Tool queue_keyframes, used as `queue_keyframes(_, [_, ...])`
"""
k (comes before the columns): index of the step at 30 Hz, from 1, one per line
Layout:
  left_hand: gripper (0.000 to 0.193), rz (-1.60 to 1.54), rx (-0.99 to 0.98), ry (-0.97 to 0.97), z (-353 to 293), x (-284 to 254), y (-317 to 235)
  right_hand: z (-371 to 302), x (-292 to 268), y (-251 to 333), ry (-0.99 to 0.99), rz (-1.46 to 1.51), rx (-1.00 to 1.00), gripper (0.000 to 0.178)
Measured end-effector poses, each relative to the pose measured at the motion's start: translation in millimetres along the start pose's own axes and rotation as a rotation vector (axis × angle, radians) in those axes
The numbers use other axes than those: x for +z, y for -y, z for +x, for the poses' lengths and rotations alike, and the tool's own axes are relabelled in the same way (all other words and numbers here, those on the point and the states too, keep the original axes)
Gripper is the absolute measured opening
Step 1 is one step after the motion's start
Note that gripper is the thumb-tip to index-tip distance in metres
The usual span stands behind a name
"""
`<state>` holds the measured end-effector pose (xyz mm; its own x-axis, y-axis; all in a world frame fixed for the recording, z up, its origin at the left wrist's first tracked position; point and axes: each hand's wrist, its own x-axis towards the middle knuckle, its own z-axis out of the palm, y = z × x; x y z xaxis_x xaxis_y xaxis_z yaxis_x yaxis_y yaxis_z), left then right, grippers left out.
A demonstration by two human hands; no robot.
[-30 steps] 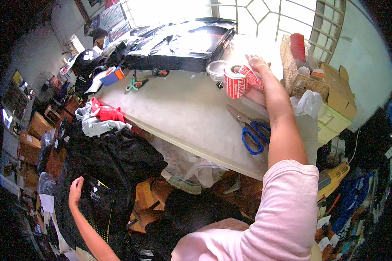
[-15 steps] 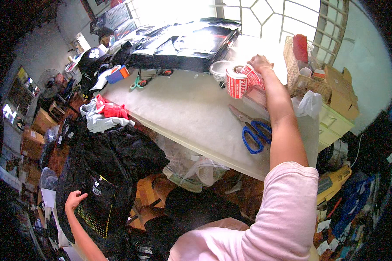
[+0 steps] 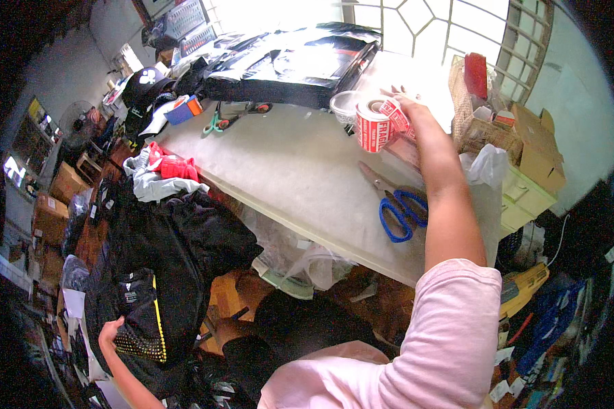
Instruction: The person folds a dark green t-shirt and places it into a clear plastic bag, then seals the bag. They then cut a tag off a black t-shirt with a yellow graphic, fold it, and place it into another clear plastic bag.
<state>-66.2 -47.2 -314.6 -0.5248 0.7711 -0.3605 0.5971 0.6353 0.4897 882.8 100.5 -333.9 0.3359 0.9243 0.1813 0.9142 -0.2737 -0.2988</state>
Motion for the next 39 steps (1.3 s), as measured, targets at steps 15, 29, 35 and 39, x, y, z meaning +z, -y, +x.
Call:
queue_keyframes(15, [0.050, -0.550, 0.076, 0.090, -52.7, 22.7, 65.2, -3.6, -22.1, 23.3, -0.124, -0.004, -0.012, 0.047])
queue_keyframes(29, [0.073, -0.448, 0.096, -0.099, -81.2, 37.0, 54.5, 8.3, -10.5, 7.8, -0.128, 0.060, 0.000, 0.034])
queue_keyframes(35, [0.066, -0.391, 0.159, -0.149, -58.2, 41.0, 73.9, 16.3, -12.0, -4.9, -0.132, 0.155, 0.075, 0.030])
queue_keyframes(39, [0.057, -0.473, 0.245, -0.040, -67.9, 42.3, 63.8, 10.0, -11.0, -4.3, -0.269, 0.163, 0.053, 0.026])
